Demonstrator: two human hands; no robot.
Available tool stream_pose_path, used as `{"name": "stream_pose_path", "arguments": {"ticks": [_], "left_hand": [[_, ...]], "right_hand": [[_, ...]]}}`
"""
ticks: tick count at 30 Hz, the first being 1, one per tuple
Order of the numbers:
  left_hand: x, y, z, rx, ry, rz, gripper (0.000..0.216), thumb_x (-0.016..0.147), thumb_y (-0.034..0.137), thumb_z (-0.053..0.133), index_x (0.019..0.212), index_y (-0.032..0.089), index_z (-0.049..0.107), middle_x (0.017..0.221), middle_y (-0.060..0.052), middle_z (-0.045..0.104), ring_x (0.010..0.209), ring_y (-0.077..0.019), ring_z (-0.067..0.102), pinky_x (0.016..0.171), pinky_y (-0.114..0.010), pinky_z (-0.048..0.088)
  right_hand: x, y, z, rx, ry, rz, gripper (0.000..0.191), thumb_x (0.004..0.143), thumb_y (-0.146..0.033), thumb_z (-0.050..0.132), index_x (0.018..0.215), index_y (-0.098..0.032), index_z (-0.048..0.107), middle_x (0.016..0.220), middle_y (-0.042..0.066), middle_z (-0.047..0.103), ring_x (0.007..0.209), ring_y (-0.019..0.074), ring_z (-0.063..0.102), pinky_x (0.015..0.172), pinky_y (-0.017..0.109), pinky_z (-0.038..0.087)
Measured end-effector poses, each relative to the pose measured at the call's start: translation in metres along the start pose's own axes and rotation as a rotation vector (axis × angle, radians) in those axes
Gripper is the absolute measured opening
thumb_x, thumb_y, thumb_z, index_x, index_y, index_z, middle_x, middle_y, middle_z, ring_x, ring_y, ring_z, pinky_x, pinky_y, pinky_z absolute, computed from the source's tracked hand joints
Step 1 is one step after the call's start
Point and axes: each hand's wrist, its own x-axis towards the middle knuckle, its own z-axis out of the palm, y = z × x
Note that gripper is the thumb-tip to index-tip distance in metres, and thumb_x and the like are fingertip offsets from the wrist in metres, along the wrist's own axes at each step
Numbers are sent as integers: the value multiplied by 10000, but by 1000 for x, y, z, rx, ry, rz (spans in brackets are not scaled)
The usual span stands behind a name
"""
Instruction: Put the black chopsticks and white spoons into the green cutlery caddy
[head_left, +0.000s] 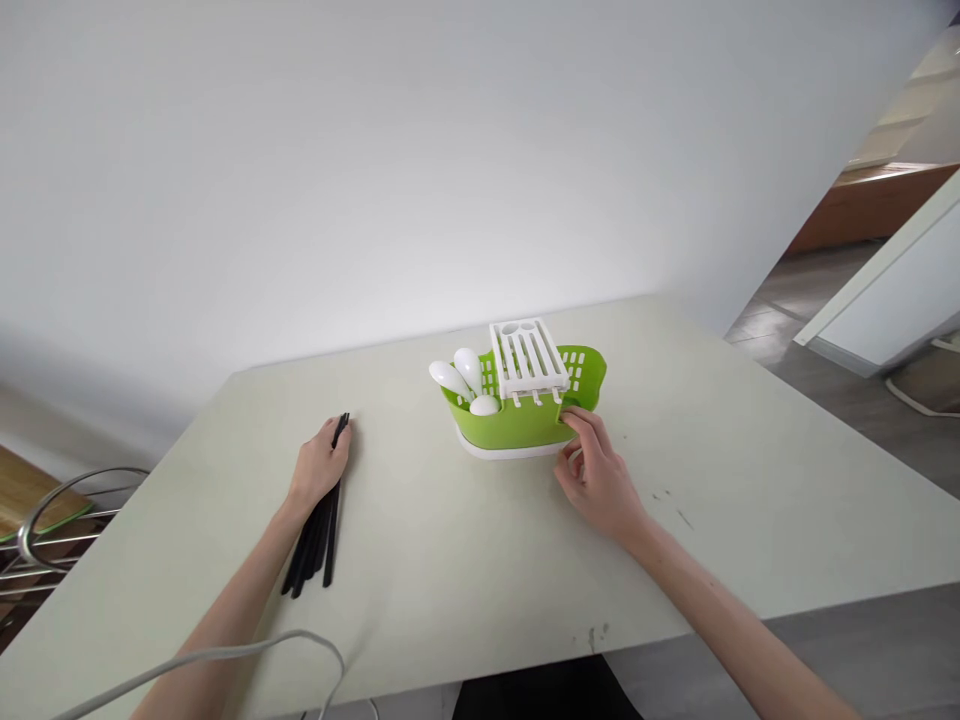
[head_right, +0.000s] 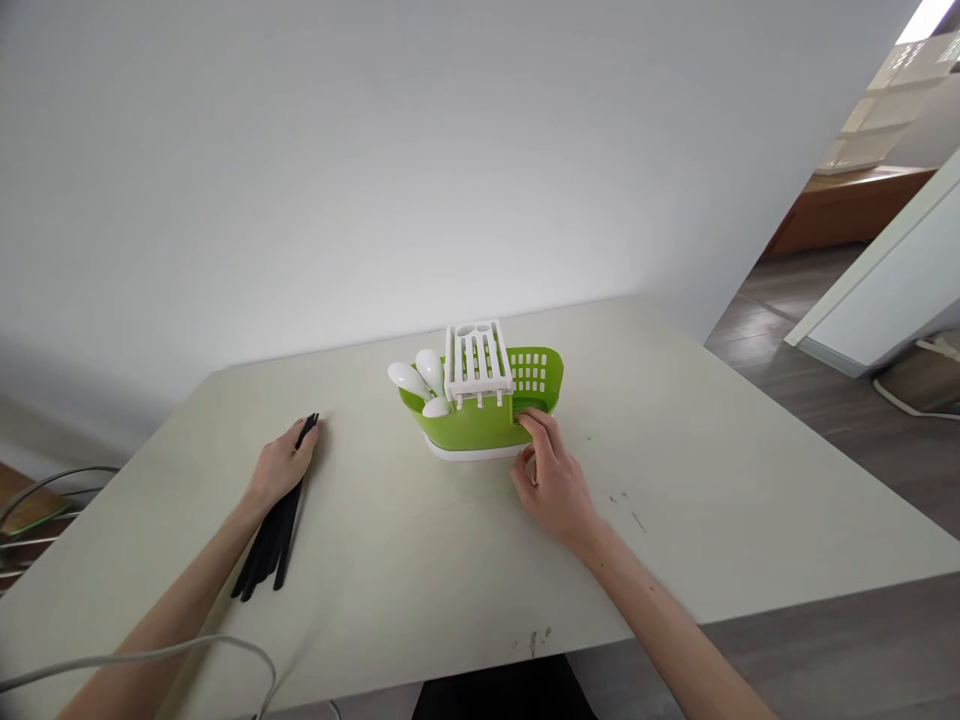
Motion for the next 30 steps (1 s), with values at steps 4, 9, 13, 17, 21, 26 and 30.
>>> {"name": "stream_pose_path", "arguments": {"ticks": [4, 9, 13, 17, 21, 26, 30], "left_hand": [[2, -13, 15, 106, -12, 105, 575, 1002, 376, 325, 1441, 108, 582, 1599, -164, 504, 1529, -320, 403, 1244, -482, 343], [3, -22, 25, 145, -45, 92, 650, 1031, 402, 263, 1527, 49, 490, 1662, -170, 407, 1578, -330, 302, 1287, -503, 270], [2, -22, 27, 137, -23, 75, 684, 1038, 426, 244, 1555, 29, 454, 1676, -167, 384, 1587, -342, 272, 1295, -501, 247], [0, -20, 29, 130, -26, 53, 709, 1041, 457, 233, 1595, 46, 398, 1683, -172, 369, 1592, -359, 254, 1289, -538, 236], [-2, -17, 32, 135, 9, -19, 779, 1029, 543, 256, 1645, 69, 308, 1698, -184, 328, 1593, -415, 221, 1278, -615, 194], [0, -12, 23, 31, -17, -95, 787, 1035, 560, 214, 1636, 66, 334, 1704, -178, 309, 1601, -398, 207, 1290, -609, 173], [-10, -8, 5, -107, 10, -101, 765, 1040, 584, 250, 1620, 100, 372, 1669, -176, 392, 1564, -353, 338, 1274, -547, 293]], "right_hand": [[0, 0, 0, 11, 1, -7, 501, 966, -162, 463, 1447, -287, 404, 1511, 160, 481, 750, 155, 667, 604, 322, 559], [0, 0, 0, -13, 2, 9, 505, 963, -167, 473, 1448, -290, 407, 1502, 161, 493, 742, 163, 666, 604, 332, 563], [0, -1, 0, -20, 0, 19, 507, 965, -167, 472, 1451, -296, 411, 1499, 152, 496, 737, 164, 663, 620, 341, 575], [0, 0, 0, -20, -3, 9, 520, 961, -169, 475, 1462, -290, 407, 1488, 159, 501, 726, 168, 657, 601, 342, 571], [0, 0, 0, -23, -7, 8, 507, 962, -167, 469, 1451, -286, 405, 1494, 155, 499, 725, 160, 656, 599, 332, 564], [0, -1, 0, -26, -1, 11, 499, 966, -169, 471, 1448, -286, 408, 1488, 154, 505, 739, 166, 662, 605, 335, 564], [-1, 1, 0, -9, 4, 4, 510, 970, -175, 465, 1463, -292, 407, 1500, 160, 492, 739, 168, 664, 613, 342, 573]]}}
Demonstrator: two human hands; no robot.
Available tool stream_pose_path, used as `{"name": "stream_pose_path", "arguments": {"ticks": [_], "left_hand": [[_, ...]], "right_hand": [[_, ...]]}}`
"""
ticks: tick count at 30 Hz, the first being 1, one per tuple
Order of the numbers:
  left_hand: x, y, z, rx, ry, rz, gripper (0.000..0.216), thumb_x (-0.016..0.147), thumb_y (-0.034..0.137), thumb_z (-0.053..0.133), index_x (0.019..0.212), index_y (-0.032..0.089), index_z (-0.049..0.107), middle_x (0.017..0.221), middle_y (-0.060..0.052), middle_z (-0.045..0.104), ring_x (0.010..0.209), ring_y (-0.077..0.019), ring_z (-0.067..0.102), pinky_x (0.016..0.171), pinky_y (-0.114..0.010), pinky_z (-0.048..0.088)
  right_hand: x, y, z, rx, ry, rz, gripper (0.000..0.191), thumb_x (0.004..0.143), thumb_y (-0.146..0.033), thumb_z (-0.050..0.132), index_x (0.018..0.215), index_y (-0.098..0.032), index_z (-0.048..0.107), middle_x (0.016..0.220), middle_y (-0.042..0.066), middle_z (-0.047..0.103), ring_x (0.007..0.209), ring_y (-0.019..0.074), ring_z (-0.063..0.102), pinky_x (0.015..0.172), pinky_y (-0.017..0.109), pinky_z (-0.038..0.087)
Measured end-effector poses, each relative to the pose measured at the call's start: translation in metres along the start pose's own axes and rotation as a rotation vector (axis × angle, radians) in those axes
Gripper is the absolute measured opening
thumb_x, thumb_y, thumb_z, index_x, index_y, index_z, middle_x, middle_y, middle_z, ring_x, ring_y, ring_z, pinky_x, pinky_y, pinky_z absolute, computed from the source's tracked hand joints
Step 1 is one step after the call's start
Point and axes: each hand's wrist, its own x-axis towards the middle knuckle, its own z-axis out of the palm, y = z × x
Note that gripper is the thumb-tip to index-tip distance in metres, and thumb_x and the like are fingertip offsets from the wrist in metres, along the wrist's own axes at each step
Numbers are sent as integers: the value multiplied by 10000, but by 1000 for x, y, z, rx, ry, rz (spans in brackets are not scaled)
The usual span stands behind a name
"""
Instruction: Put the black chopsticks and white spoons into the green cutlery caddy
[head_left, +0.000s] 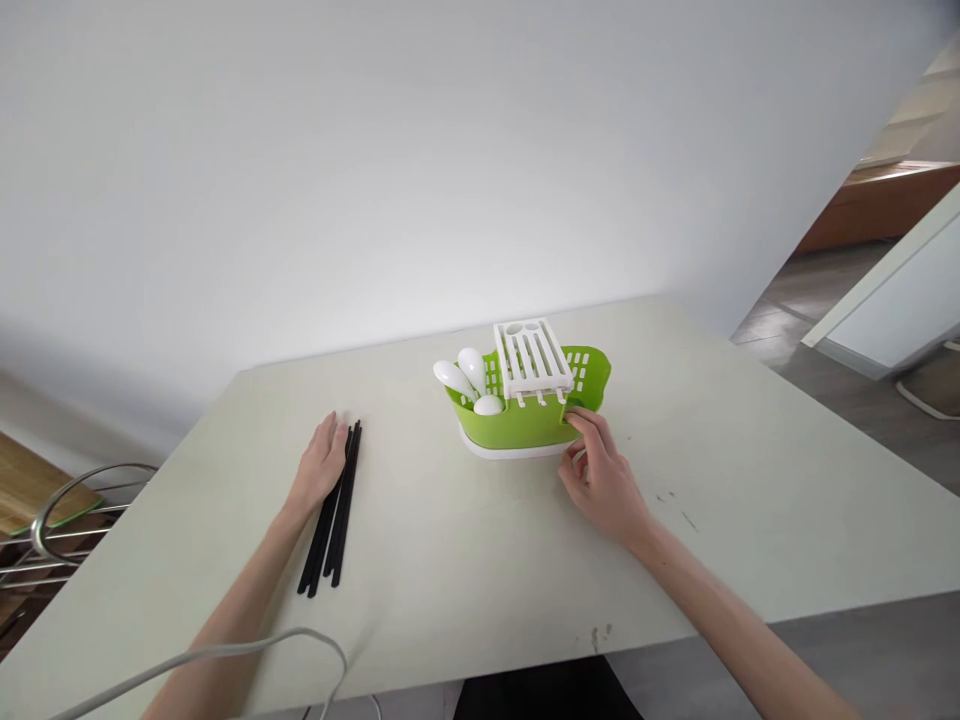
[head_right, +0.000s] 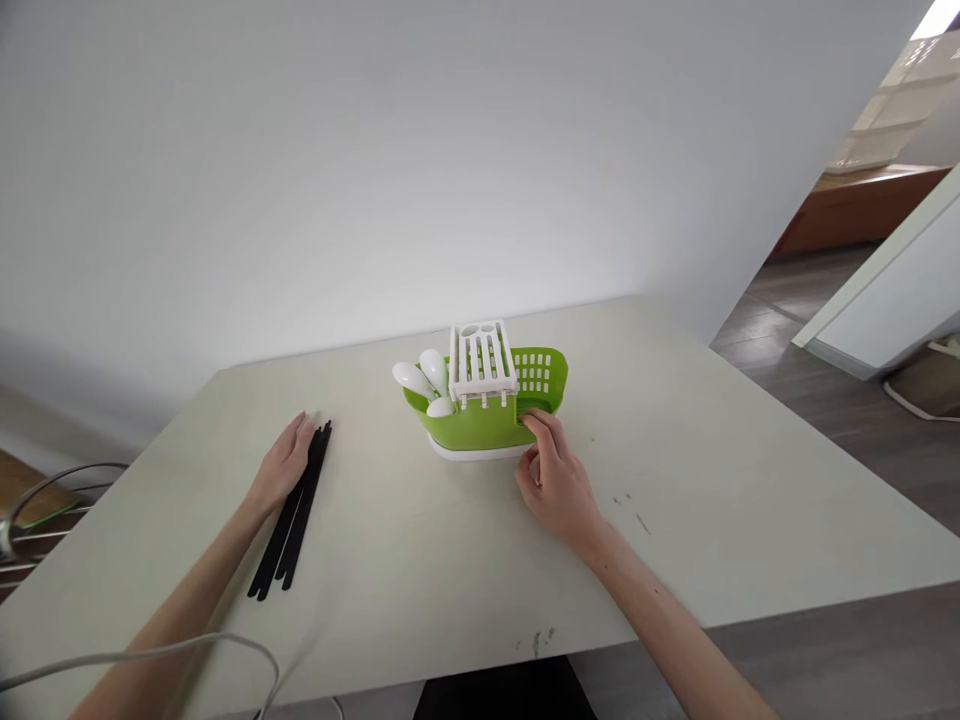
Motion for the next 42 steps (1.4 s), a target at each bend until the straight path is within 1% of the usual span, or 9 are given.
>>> {"name": "stream_pose_path", "arguments": {"ticks": [3, 6, 11, 20, 25, 28, 30, 34, 42], "left_hand": [[-20, 7, -3, 84, -11, 90, 829, 1005, 637, 365, 1635, 99, 343, 1697, -178, 335, 1594, -388, 242, 1279, -575, 260], [-43, 13, 5, 195, -58, 177, 856, 1007, 665, 346, 1675, 136, 262, 1738, -145, 231, 1618, -408, 112, 1285, -628, 178], [-58, 11, 14, 317, -94, 236, 794, 1028, 658, 281, 1672, 195, 295, 1742, -90, 234, 1621, -390, 113, 1289, -638, 146], [-54, -16, -4, 365, -135, 221, 770, 1049, 622, 217, 1677, 181, 279, 1750, -48, 205, 1630, -312, 129, 1318, -523, 178], [-56, -28, -6, 333, -112, 262, 743, 1058, 576, 233, 1658, 147, 320, 1734, -94, 263, 1620, -316, 185, 1314, -523, 210], [-57, -28, -7, 311, -82, 276, 737, 1055, 585, 265, 1630, 138, 374, 1721, -122, 299, 1610, -330, 222, 1304, -545, 236], [-58, -25, -9, 290, -53, 271, 734, 1047, 599, 301, 1617, 144, 392, 1734, -135, 261, 1601, -346, 246, 1287, -556, 274], [-53, -21, -12, 277, -21, 243, 775, 1034, 615, 340, 1633, 124, 339, 1743, -158, 220, 1595, -361, 255, 1272, -556, 305], [-18, -23, -7, 387, -79, 293, 792, 1041, 595, 280, 1635, 72, 318, 1700, -186, 323, 1592, -353, 267, 1270, -552, 285]], "right_hand": [[0, 1, 1, 8, -6, -6, 525, 963, -170, 463, 1469, -297, 401, 1503, 161, 489, 727, 166, 660, 594, 337, 569], [1, 0, 1, -1, 0, -5, 528, 957, -164, 467, 1463, -297, 400, 1497, 159, 498, 712, 159, 654, 597, 332, 562], [2, -2, 0, 12, 4, -10, 508, 959, -157, 453, 1446, -288, 394, 1499, 153, 498, 719, 147, 650, 594, 317, 549], [2, -1, 1, -3, 7, -12, 503, 964, -163, 453, 1450, -280, 396, 1494, 156, 504, 713, 150, 640, 600, 326, 545], [2, 0, 1, 9, 2, -8, 490, 979, -167, 449, 1451, -283, 394, 1502, 147, 498, 754, 154, 657, 623, 319, 552], [2, 1, 2, 16, -2, -22, 490, 986, -172, 443, 1461, -278, 387, 1505, 159, 492, 743, 154, 653, 619, 321, 550], [2, 2, 3, 15, -1, -24, 489, 990, -177, 441, 1464, -281, 386, 1507, 161, 490, 739, 157, 652, 614, 326, 548], [2, 3, 4, 16, 5, -26, 508, 986, -171, 443, 1474, -298, 377, 1506, 150, 491, 746, 158, 657, 611, 326, 550], [2, 2, 3, 20, 0, -21, 490, 983, -168, 444, 1455, -289, 387, 1499, 147, 499, 761, 157, 657, 625, 322, 544]]}}
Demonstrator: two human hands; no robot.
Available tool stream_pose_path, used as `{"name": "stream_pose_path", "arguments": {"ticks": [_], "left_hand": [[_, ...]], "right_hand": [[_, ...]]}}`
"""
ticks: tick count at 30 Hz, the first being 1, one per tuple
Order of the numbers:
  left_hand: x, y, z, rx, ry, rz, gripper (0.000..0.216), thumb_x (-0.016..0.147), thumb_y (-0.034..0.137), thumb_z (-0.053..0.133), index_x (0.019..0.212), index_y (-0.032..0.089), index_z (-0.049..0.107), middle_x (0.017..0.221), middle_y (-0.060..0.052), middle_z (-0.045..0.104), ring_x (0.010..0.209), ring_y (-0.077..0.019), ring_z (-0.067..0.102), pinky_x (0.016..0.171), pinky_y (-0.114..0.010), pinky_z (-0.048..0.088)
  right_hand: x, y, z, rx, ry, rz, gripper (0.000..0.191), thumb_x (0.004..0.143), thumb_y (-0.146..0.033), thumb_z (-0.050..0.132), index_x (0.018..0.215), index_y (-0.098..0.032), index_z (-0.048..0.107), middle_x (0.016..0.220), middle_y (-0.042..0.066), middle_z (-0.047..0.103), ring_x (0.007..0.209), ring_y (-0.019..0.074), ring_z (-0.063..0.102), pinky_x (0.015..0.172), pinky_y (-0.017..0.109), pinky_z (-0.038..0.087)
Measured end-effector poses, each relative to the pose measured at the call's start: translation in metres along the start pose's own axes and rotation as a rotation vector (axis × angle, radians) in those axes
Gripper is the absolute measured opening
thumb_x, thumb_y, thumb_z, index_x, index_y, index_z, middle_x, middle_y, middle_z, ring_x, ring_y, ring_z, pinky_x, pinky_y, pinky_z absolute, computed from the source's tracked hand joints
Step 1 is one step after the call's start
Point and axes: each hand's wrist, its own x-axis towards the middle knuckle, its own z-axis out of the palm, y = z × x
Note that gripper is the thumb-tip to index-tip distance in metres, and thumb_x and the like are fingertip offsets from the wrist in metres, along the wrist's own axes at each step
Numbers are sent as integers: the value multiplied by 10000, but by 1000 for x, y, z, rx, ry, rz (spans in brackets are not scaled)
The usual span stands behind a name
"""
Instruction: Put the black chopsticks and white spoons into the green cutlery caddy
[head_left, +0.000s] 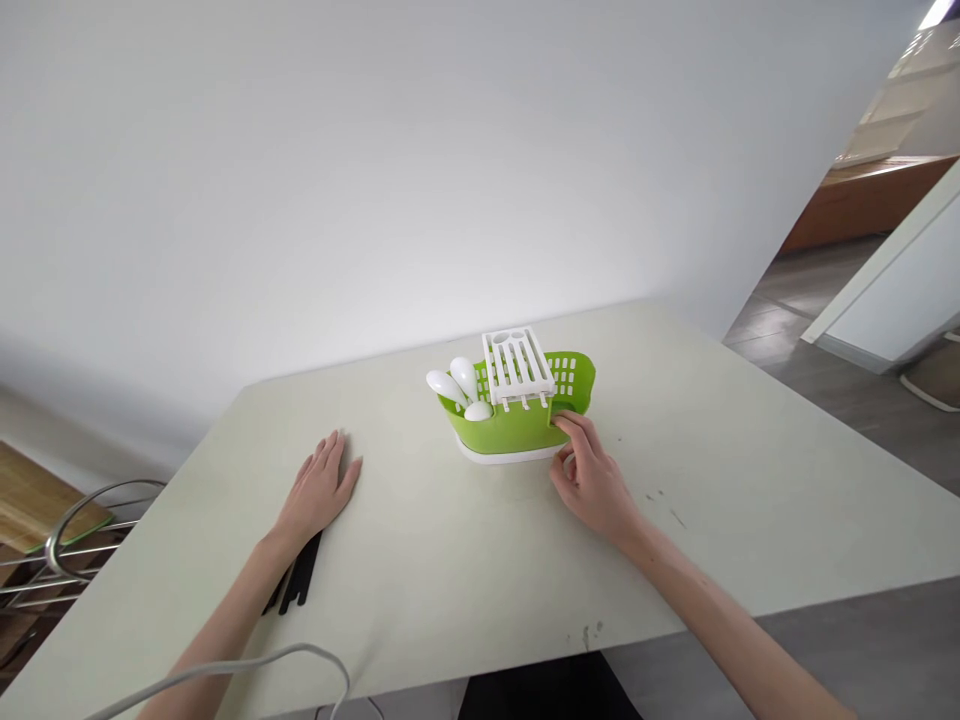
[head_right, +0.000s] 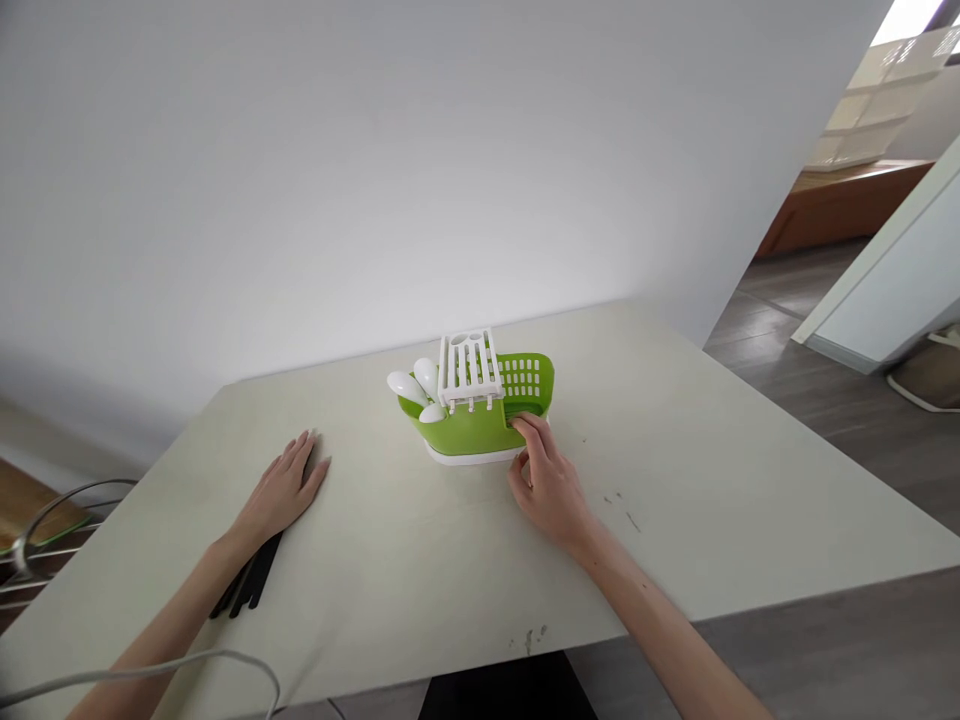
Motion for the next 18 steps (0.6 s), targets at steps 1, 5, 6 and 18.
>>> {"name": "stream_pose_path", "arguments": {"ticks": [1, 5, 6, 18], "left_hand": [[3, 0, 0, 17, -15, 1, 781, 1044, 585, 266, 1628, 72, 333, 1695, -182, 337, 1590, -343, 278, 1272, -548, 282], [8, 4, -3, 88, -36, -14, 717, 1047, 546, 240, 1571, 98, 433, 1657, -160, 421, 1561, -318, 351, 1267, -547, 281], [8, 5, -4, 104, -25, -15, 697, 1047, 537, 242, 1550, 108, 461, 1642, -159, 446, 1547, -317, 378, 1259, -549, 293], [-3, 29, -2, 122, 218, 132, 580, 1049, 403, 311, 1500, 96, 510, 1675, -199, 372, 1572, -380, 306, 1249, -568, 324]], "right_hand": [[0, 0, 0, -1, 1, -1, 490, 984, -168, 444, 1455, -289, 388, 1498, 147, 500, 761, 156, 657, 626, 322, 544], [0, 1, 1, -9, 9, -1, 484, 982, -168, 443, 1449, -286, 395, 1499, 145, 505, 770, 157, 658, 627, 320, 542], [0, 1, 1, -9, 10, -1, 480, 983, -168, 443, 1446, -285, 397, 1498, 145, 507, 766, 156, 657, 627, 319, 541], [1, -1, 0, 2, 6, -6, 477, 989, -176, 445, 1451, -279, 392, 1492, 153, 509, 773, 162, 663, 614, 318, 538]]}}
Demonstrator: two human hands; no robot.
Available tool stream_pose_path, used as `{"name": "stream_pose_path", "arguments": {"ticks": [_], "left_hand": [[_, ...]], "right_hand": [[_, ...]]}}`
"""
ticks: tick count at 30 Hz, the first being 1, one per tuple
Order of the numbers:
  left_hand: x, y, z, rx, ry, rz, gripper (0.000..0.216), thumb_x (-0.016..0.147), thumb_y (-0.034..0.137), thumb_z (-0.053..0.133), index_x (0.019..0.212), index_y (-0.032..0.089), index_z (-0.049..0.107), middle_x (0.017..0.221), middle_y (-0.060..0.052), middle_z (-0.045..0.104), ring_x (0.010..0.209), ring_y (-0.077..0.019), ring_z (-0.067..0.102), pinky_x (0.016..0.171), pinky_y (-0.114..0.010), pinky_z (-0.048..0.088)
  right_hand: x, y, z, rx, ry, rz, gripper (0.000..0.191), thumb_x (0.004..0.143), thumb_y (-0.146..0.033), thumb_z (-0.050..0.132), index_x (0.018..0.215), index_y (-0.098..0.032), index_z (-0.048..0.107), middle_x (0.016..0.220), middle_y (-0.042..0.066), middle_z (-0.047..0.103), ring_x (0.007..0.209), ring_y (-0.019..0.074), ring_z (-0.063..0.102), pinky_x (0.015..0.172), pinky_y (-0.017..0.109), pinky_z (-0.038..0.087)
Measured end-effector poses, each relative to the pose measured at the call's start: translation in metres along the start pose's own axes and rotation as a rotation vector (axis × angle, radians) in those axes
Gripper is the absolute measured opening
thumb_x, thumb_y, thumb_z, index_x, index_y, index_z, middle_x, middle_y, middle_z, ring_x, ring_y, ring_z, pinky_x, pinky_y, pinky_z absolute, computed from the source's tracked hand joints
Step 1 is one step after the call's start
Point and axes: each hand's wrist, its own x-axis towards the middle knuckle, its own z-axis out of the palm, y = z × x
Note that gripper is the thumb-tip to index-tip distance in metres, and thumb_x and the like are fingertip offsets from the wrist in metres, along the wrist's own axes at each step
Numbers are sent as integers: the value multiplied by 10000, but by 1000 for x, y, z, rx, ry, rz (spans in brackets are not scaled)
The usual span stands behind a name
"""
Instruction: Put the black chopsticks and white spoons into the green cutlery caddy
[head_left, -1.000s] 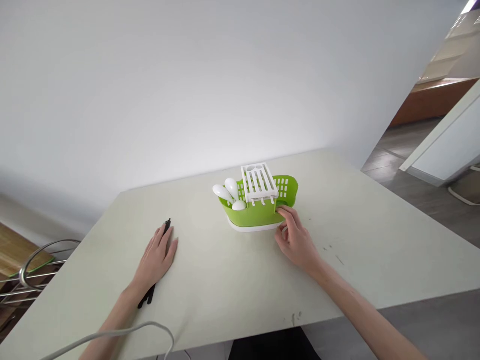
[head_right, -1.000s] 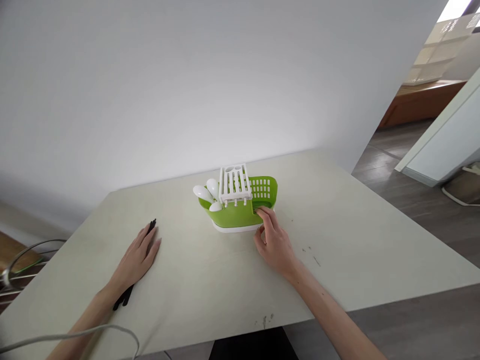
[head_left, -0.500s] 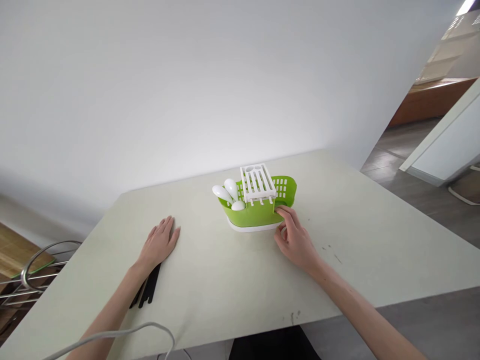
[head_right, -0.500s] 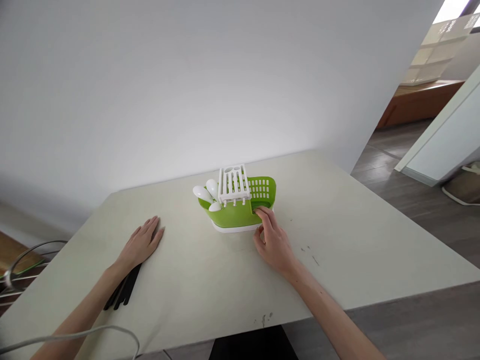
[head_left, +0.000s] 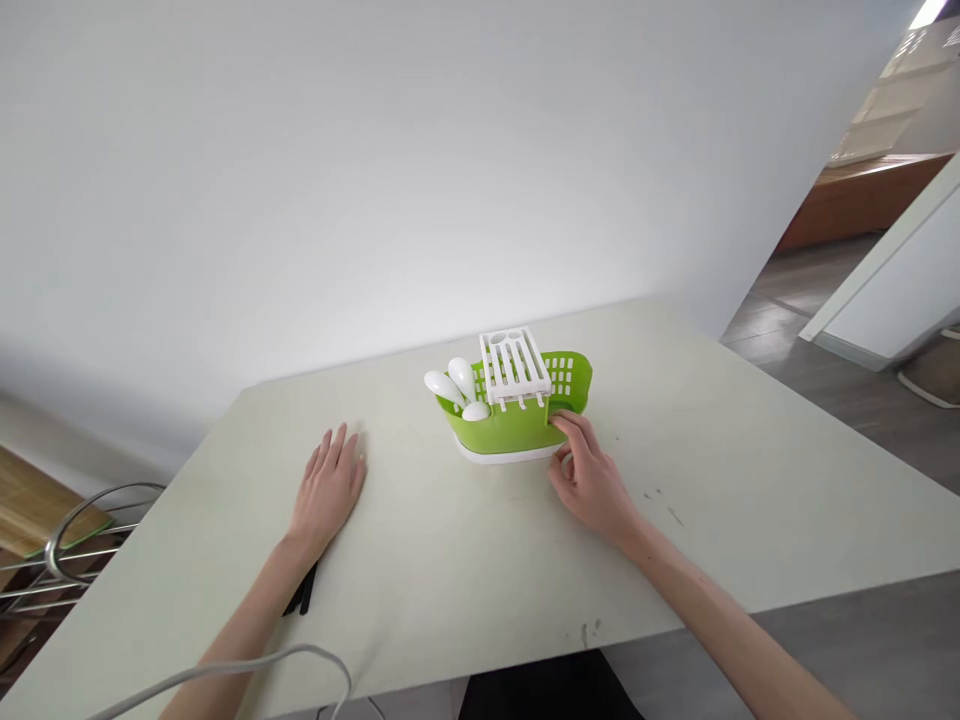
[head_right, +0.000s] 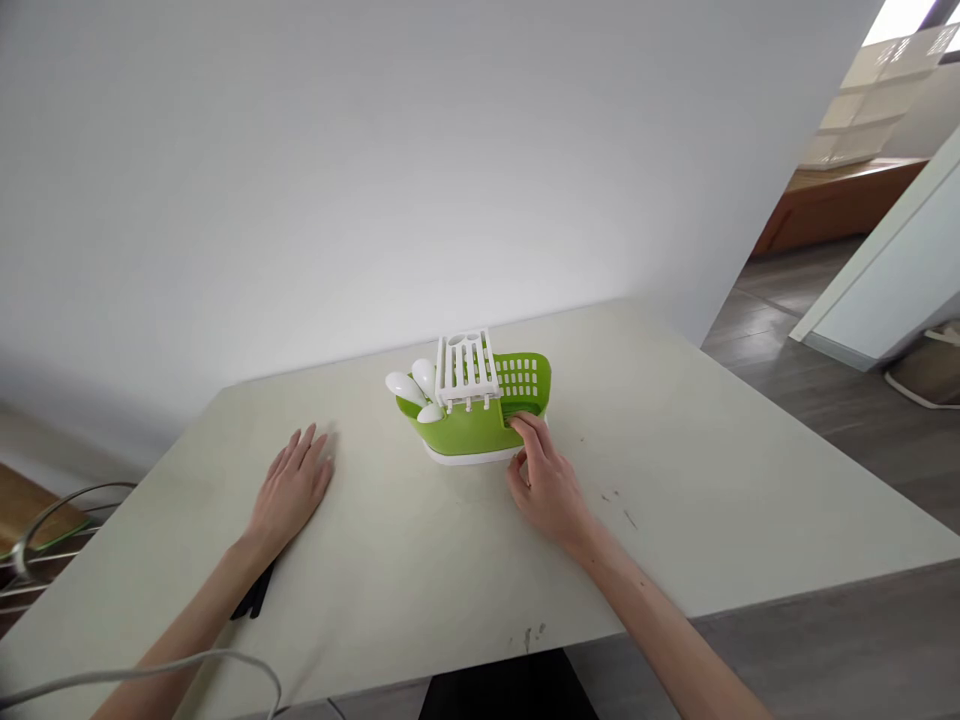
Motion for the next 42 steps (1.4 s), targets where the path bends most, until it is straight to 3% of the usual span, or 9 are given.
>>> {"name": "stream_pose_path", "arguments": {"ticks": [6, 9, 14, 19, 23, 29, 34, 38, 42], "left_hand": [[-1, 31, 1, -144, 77, 85, 490, 1060, 336, 343, 1501, 179, 490, 1675, -172, 384, 1568, -340, 334, 1243, -580, 348], [1, 55, -7, -273, 97, 78, 514, 1055, 396, 420, 1532, 206, 440, 1679, -172, 371, 1542, -350, 384, 1221, -582, 380], [26, 104, -36, -700, 174, -60, 698, 1023, 500, 532, 1616, 257, 253, 1645, -176, 395, 1505, -322, 432, 1210, -551, 404], [66, 141, -62, -952, 108, 121, 1009, 883, 574, 729, 1639, 312, 115, 1699, -170, 279, 1548, -329, 355, 1260, -536, 332], [86, 150, -70, -962, 38, 137, 1044, 812, 579, 801, 1625, 318, 201, 1684, -160, 310, 1535, -341, 370, 1249, -518, 346], [110, 144, -81, -831, -68, 219, 1078, 690, 600, 880, 1581, 254, 382, 1626, -161, 427, 1487, -359, 429, 1212, -486, 381], [121, 143, -88, -805, -128, 156, 729, 871, 622, 691, 1475, 240, 546, 1467, -115, 609, 1319, -299, 585, 1089, -417, 482], [124, 150, -85, -825, -74, 126, 536, 967, 601, 550, 1354, 243, 642, 1359, -101, 674, 1175, -262, 641, 959, -372, 530], [124, 155, -79, -865, -6, 110, 432, 971, 557, 561, 1217, 231, 701, 1275, -98, 703, 1124, -245, 648, 924, -357, 535]], "right_hand": [[0, 0, 1, -5, -1, 10, 487, 978, -171, 449, 1448, -286, 393, 1493, 151, 508, 743, 152, 657, 622, 323, 542], [0, 0, 1, -6, 2, 11, 486, 981, -171, 439, 1452, -279, 392, 1494, 156, 508, 743, 152, 653, 620, 327, 542], [0, -1, -1, 1, -2, 8, 481, 984, -174, 442, 1453, -272, 398, 1495, 163, 503, 767, 163, 656, 615, 329, 540], [0, -1, -2, -1, -14, 10, 486, 989, -176, 446, 1459, -283, 389, 1497, 162, 499, 757, 166, 650, 624, 340, 545], [2, -3, -2, 7, -10, 7, 479, 992, -172, 439, 1456, -279, 390, 1497, 161, 500, 813, 176, 669, 637, 332, 545], [2, -2, -1, 16, -12, 2, 462, 993, -172, 435, 1443, -269, 393, 1492, 164, 501, 779, 158, 660, 631, 318, 533], [2, 0, 0, 22, -11, -12, 455, 998, -178, 432, 1443, -263, 393, 1486, 167, 502, 783, 159, 662, 618, 312, 529], [3, -2, -1, 19, -11, -9, 454, 998, -176, 435, 1443, -261, 397, 1482, 169, 506, 783, 160, 668, 610, 310, 529], [4, -3, -2, 21, -15, -1, 448, 997, -176, 434, 1436, -260, 400, 1483, 165, 505, 773, 154, 670, 612, 310, 530]]}}
